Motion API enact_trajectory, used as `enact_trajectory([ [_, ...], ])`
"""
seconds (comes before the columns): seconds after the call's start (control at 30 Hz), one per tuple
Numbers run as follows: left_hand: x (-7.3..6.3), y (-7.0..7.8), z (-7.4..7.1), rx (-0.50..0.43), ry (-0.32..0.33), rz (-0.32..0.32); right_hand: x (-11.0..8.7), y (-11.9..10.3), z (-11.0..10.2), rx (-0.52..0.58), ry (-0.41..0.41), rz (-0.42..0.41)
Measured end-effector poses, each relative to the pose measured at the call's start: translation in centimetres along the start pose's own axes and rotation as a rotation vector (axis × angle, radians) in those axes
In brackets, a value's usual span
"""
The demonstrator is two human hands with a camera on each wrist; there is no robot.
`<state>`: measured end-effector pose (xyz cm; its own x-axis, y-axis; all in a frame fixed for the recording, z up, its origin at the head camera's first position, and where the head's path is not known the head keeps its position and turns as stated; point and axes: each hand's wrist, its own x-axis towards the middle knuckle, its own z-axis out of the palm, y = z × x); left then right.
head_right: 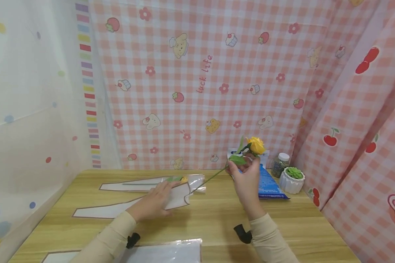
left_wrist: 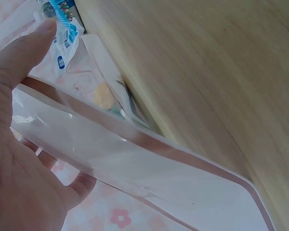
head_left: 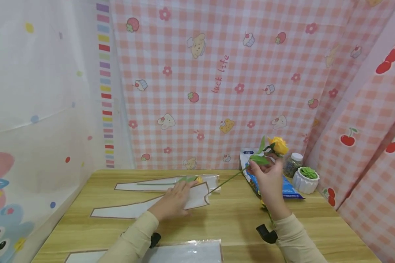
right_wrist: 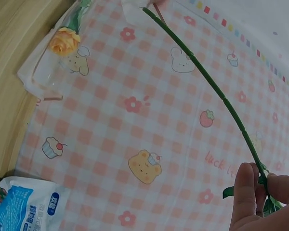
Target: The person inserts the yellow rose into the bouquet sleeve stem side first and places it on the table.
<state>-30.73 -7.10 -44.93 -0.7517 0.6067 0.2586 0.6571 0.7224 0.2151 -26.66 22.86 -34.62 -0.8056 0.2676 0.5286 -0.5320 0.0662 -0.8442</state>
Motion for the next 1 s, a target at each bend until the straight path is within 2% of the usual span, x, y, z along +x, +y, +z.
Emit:
enact_trajectory([
  [0.3,0.0,-0.1,0.1,-0.001,0.009,0.002,-0.4,0.6,0.8,0.036,-0.015,0.056],
  [0.5,0.0,0.0,0.0,0.007,0.027,-0.001,-0.9,1.0,1.3,0.015,-0.036,0.122],
  [0.87,0.0,0.0,-0.3,-0.026,0.022,-0.003,-1.4,1.8,1.7,-0.01,-0.089,0.153],
  [1.0,0.1,0.0,-0.4,-0.009,0.037,-0.003,-1.6,2.0,1.9,0.021,-0.116,0.177],
])
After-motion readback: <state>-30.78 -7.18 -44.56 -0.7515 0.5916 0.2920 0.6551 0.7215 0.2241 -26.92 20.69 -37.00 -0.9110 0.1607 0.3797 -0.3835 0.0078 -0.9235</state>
